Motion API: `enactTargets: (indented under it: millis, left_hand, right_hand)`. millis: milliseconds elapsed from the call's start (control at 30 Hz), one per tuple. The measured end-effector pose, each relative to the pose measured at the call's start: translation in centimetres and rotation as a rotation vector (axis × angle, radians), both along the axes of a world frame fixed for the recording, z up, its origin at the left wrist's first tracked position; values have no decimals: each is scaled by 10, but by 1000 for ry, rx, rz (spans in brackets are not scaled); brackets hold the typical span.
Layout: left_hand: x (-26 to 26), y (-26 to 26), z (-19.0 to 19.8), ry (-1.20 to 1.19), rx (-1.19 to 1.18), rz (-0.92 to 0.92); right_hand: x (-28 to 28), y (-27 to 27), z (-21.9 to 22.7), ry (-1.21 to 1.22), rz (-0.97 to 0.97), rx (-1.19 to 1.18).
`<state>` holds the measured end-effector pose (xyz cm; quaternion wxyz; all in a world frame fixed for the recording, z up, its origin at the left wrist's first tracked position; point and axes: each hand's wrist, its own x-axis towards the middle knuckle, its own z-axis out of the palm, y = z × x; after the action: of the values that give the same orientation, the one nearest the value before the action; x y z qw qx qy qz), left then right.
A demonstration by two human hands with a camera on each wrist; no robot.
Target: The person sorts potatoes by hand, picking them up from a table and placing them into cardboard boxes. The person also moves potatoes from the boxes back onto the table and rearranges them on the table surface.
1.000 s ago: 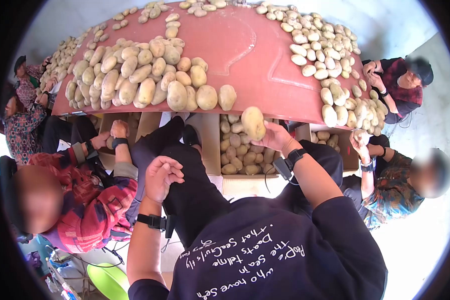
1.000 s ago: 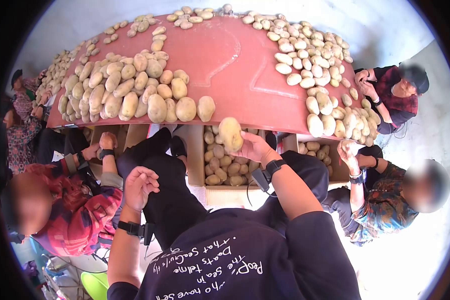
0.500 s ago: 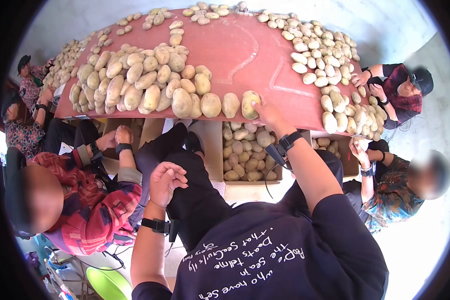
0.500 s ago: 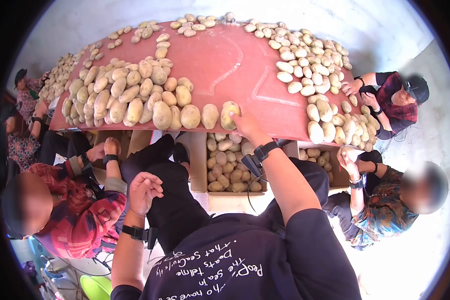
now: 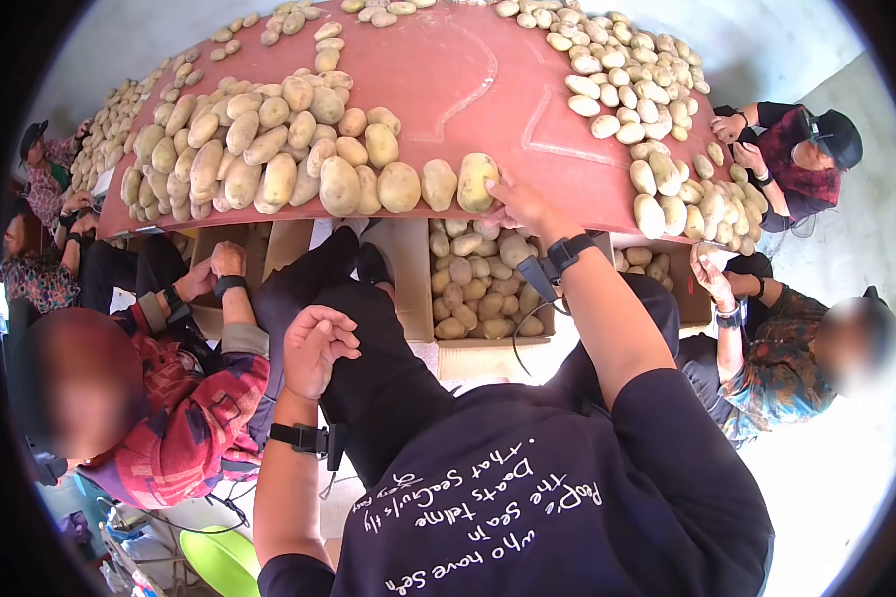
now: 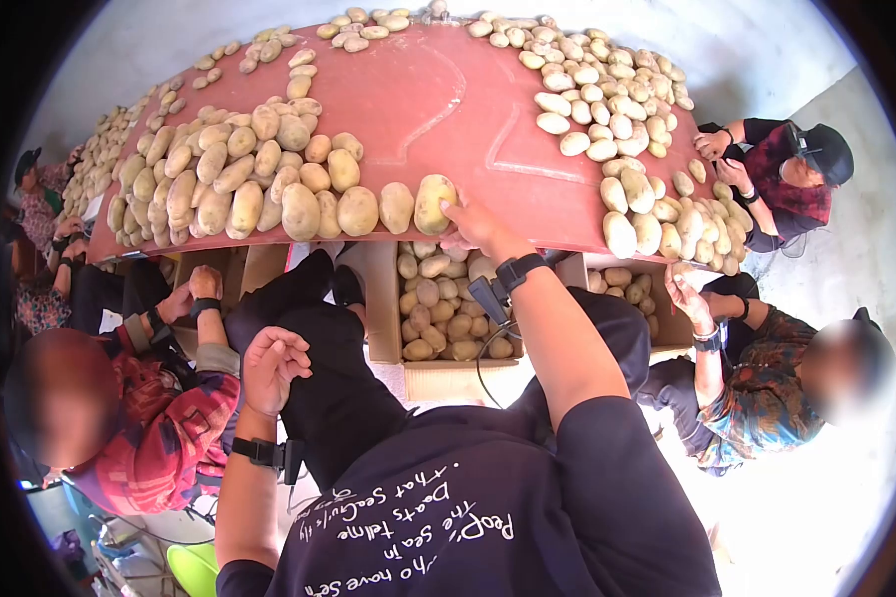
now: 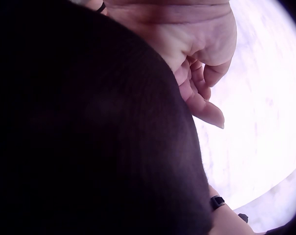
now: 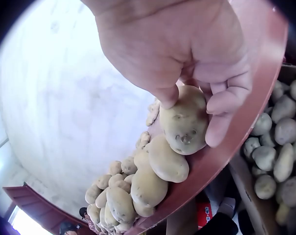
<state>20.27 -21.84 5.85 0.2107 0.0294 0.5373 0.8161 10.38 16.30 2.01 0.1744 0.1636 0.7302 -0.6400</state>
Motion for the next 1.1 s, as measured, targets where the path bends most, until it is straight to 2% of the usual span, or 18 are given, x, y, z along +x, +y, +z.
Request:
enactTargets:
  millis: [67, 167, 267, 367, 467, 567, 600, 733, 833, 933, 1033, 1067, 1100]
  left_hand:
    - [0, -2, 0, -5, -16, 13]
    - [0, -6, -3, -25, 4, 36]
    - [-1, -9, -4, -38, 11, 36]
    - [-4, -7, -2, -44, -7, 25]
    - [-5, -2, -2, -53, -22, 14]
    - [-6, 2, 0, -55, -41, 14]
    - [-6, 2, 0, -59, -43, 15]
    - [-8, 3, 0, -61, -49, 26]
    - [-8, 4, 1, -68, -58, 35]
    - [-8, 6, 2, -76, -67, 35]
    - [-8, 6, 1, -67, -56, 32]
    - [-7, 5, 0, -61, -49, 30]
    - [-6, 5, 0, -62, -45, 27]
  right_hand:
    - [11, -4, 17, -12, -77, 69]
    - [19, 20, 0, 136, -229, -77]
    - [41, 50, -23, 129, 51, -85]
    - [55, 53, -52, -256, 176, -23]
    - [60, 61, -158, 64, 174, 719]
    - [63, 41, -174, -46, 274, 998]
    - [64, 31, -163, -227, 328, 927]
    - [73, 17, -165, -114, 351, 1113]
    - [65, 24, -165, -141, 406, 1127]
    - [63, 25, -153, -205, 370, 1122]
    - [71, 40, -169, 18, 156, 744]
    - [75, 44, -174, -109, 149, 522]
    - [79, 42, -152, -235, 140, 298]
